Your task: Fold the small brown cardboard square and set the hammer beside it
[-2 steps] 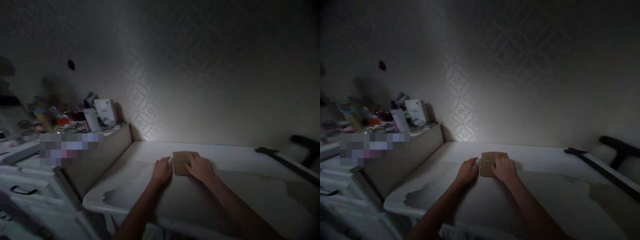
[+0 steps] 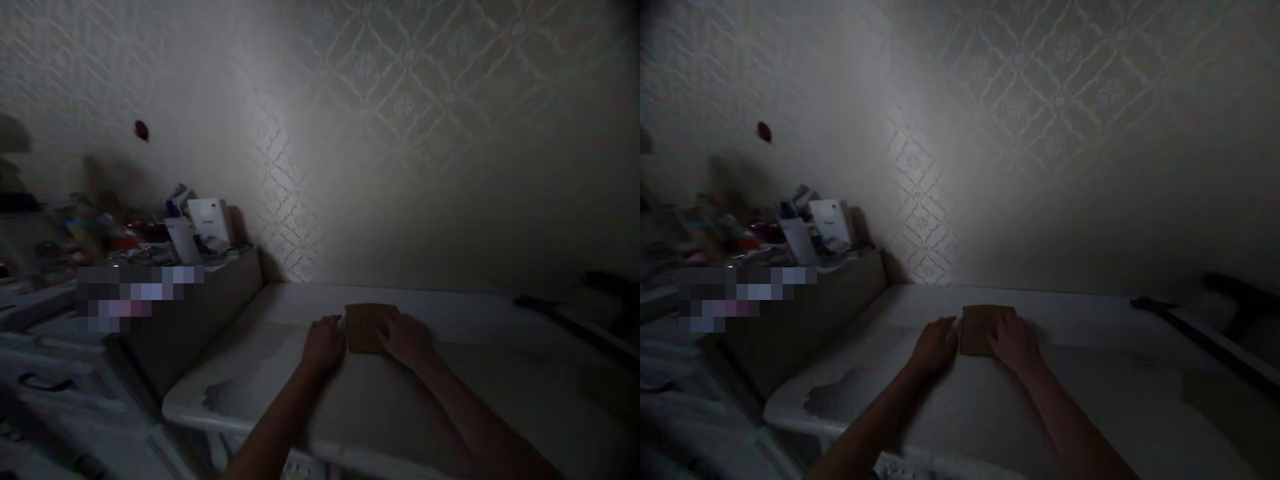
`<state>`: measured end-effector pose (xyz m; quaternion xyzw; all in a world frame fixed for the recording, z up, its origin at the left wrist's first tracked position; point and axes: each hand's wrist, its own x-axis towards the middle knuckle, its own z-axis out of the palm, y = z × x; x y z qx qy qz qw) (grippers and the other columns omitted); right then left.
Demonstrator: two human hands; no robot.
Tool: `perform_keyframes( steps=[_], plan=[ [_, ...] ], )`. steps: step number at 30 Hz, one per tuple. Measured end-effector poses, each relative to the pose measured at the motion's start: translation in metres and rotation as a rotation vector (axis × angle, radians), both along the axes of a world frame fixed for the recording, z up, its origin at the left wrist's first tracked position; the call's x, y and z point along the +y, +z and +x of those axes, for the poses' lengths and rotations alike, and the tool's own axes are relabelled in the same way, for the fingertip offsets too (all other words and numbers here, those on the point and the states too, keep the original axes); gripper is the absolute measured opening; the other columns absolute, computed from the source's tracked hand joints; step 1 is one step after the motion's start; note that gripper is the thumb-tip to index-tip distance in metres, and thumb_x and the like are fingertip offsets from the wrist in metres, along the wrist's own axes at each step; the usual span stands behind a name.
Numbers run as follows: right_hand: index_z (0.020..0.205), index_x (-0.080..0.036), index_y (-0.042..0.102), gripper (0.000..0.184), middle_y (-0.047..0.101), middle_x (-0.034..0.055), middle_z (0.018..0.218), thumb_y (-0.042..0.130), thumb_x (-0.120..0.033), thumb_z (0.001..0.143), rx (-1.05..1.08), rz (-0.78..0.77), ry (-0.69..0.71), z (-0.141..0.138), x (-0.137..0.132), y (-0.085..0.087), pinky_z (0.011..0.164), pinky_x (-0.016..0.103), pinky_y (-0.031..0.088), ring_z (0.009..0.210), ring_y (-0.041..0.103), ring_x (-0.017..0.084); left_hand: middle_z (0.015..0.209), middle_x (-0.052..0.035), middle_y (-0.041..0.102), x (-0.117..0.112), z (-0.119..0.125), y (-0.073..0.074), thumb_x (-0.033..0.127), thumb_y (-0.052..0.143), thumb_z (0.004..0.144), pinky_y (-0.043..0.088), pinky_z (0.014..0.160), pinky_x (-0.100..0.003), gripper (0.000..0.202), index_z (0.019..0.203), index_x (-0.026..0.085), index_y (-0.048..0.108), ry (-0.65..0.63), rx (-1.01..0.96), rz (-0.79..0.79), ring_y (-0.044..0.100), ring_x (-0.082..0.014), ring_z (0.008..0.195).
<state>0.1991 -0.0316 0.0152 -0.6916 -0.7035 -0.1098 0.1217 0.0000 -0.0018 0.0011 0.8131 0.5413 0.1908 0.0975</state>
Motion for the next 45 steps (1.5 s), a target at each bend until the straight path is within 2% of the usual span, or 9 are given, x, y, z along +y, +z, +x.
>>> perform_keyframes(
  steps=[4,9,13,17,23,26,29,36,45],
  plan=[
    [0.131,-0.015,0.058,0.044,0.064,0.0153,0.125,0.046,-0.032,0.093,0.073,0.040,0.039,0.014,0.006,-0.012,0.092,0.039,0.048,0.111,0.061,0.028,0.139,-0.0112,0.057,-0.002,0.001,0.003,0.032,0.044,0.093,0.031,0.114,-0.042,0.049,0.140,0.016,0.052,-0.030,-0.003,0.000,0.050,-0.0256,0.129],
    [0.135,-0.015,0.055,0.048,0.064,0.0139,0.128,0.051,-0.030,0.090,0.214,0.102,0.152,0.019,0.016,-0.023,0.103,0.040,0.043,0.120,0.056,0.027,0.131,-0.0098,0.063,0.013,0.012,0.009,0.029,0.051,0.090,0.041,0.106,-0.031,0.046,0.134,0.019,0.058,-0.181,-0.056,0.002,0.059,-0.0220,0.118],
    [0.138,-0.012,0.053,0.051,0.061,0.0157,0.132,0.051,-0.028,0.089,0.288,0.093,0.260,0.023,0.020,-0.030,0.109,0.043,0.040,0.124,0.055,0.027,0.104,-0.0070,0.074,0.039,0.025,0.026,0.022,0.058,0.081,0.049,0.087,-0.027,0.028,0.104,0.018,0.074,-0.246,0.072,-0.111,0.067,-0.0211,0.094],
    [0.138,-0.014,0.053,0.050,0.059,0.0157,0.136,0.050,-0.030,0.090,0.333,0.088,0.277,0.025,0.020,-0.031,0.108,0.046,0.042,0.126,0.054,0.028,0.085,-0.0040,0.076,0.064,0.031,0.045,0.020,0.064,0.075,0.049,0.076,-0.024,0.016,0.083,0.017,0.077,-0.261,0.158,-0.228,0.067,-0.0200,0.082],
    [0.135,-0.013,0.057,0.048,0.060,0.0154,0.135,0.052,-0.030,0.090,0.325,0.064,0.248,0.025,0.021,-0.032,0.108,0.045,0.043,0.125,0.055,0.029,0.083,-0.0044,0.076,0.080,0.033,0.050,0.018,0.066,0.073,0.049,0.071,-0.023,0.015,0.081,0.016,0.078,-0.323,0.209,-0.282,0.068,-0.0196,0.078],
    [0.132,-0.015,0.059,0.046,0.061,0.0138,0.134,0.052,-0.032,0.090,0.338,0.088,0.257,0.025,0.021,-0.036,0.106,0.045,0.044,0.124,0.055,0.028,0.084,-0.0040,0.076,0.080,0.027,0.046,0.021,0.064,0.076,0.050,0.071,-0.023,0.019,0.088,0.014,0.077,-0.340,0.083,-0.303,0.068,-0.0188,0.079],
    [0.128,-0.016,0.062,0.044,0.061,0.0137,0.132,0.051,-0.033,0.090,0.340,0.096,0.251,0.026,0.022,-0.039,0.105,0.047,0.045,0.122,0.056,0.029,0.089,-0.0044,0.076,0.082,0.018,0.041,0.024,0.063,0.081,0.051,0.074,-0.023,0.020,0.095,0.014,0.074,-0.239,-0.061,-0.256,0.068,-0.0173,0.083],
    [0.126,-0.019,0.064,0.041,0.062,0.0120,0.132,0.049,-0.035,0.091,0.348,0.104,0.261,0.030,0.023,-0.043,0.106,0.046,0.043,0.122,0.056,0.028,0.104,-0.0075,0.075,0.099,-0.008,0.020,0.017,0.058,0.087,0.050,0.079,-0.025,0.020,0.102,0.019,0.071,0.346,-0.080,-0.061,0.069,-0.0195,0.097],
    [0.120,-0.021,0.068,0.037,0.063,0.0114,0.130,0.051,-0.033,0.090,0.331,0.115,0.264,0.032,0.025,-0.045,0.105,0.047,0.044,0.118,0.059,0.028,0.118,-0.0084,0.071,0.107,-0.023,0.007,0.018,0.048,0.091,0.047,0.090,-0.030,0.032,0.113,0.021,0.071,0.461,-0.012,0.023,0.064,-0.0233,0.112]
  ],
)
